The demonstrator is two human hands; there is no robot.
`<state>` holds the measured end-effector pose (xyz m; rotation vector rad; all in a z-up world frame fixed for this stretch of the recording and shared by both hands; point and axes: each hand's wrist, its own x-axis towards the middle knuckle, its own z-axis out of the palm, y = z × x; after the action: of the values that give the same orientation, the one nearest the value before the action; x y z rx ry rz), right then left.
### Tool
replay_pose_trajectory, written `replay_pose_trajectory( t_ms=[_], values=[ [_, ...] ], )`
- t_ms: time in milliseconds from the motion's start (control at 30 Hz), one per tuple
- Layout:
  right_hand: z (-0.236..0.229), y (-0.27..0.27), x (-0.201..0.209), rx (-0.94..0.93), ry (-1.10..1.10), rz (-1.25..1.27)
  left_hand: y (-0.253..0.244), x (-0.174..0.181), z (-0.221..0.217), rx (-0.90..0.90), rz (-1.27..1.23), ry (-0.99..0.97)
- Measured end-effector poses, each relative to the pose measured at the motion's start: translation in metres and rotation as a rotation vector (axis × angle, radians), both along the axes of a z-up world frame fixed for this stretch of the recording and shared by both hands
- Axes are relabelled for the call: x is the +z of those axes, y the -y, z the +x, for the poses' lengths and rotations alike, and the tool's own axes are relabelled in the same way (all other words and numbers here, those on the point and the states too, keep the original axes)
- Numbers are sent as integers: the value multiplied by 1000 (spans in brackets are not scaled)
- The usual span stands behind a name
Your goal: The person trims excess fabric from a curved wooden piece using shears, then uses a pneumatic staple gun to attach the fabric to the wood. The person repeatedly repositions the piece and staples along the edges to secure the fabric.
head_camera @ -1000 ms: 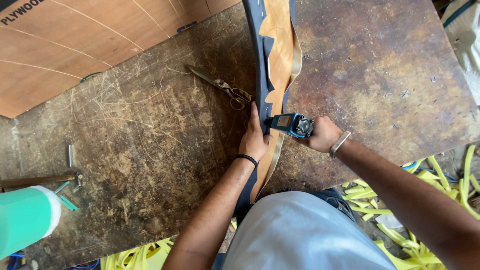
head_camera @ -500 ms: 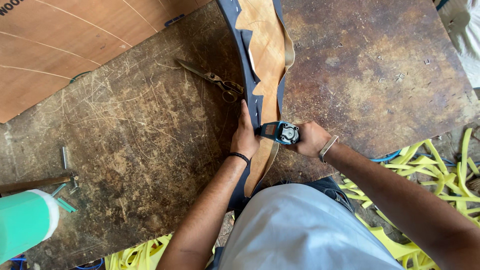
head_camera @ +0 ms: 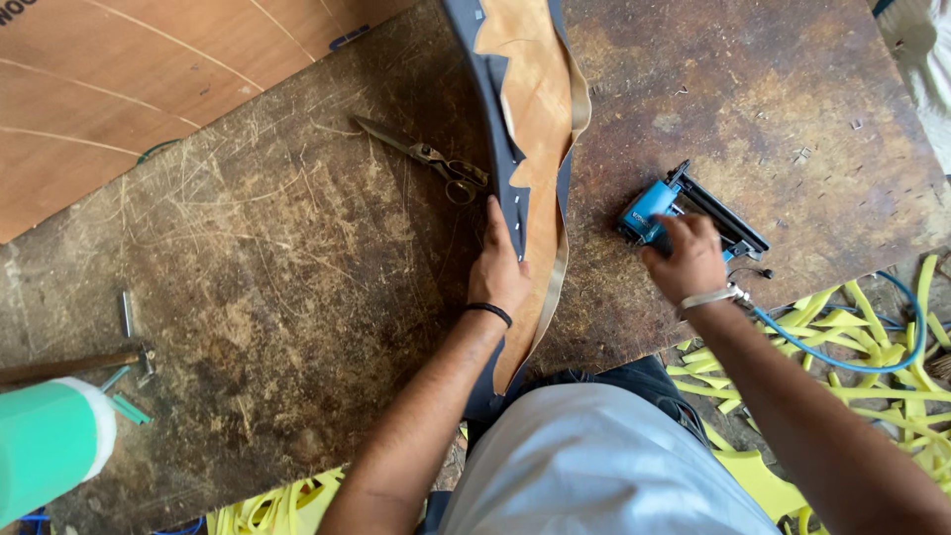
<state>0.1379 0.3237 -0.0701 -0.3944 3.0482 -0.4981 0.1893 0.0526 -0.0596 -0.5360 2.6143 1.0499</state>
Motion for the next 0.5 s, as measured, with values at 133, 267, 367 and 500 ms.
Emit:
replay_pose_trajectory(
  t_ms=[133, 267, 367, 500],
  values=[
    [40, 46, -20, -303, 1039, -727, -40, 7, -14, -30, -61, -151],
    [66, 86, -41, -529, 1390, -1227, -57, 9, -34, 118, 307, -298],
    [79, 91, -46, -674, 1309, -1344, -63, 9, -34, 377, 729, -12],
    [96, 96, -39, -896, 1275, -1353, -73, 8, -15, 141, 468, -453]
  ],
)
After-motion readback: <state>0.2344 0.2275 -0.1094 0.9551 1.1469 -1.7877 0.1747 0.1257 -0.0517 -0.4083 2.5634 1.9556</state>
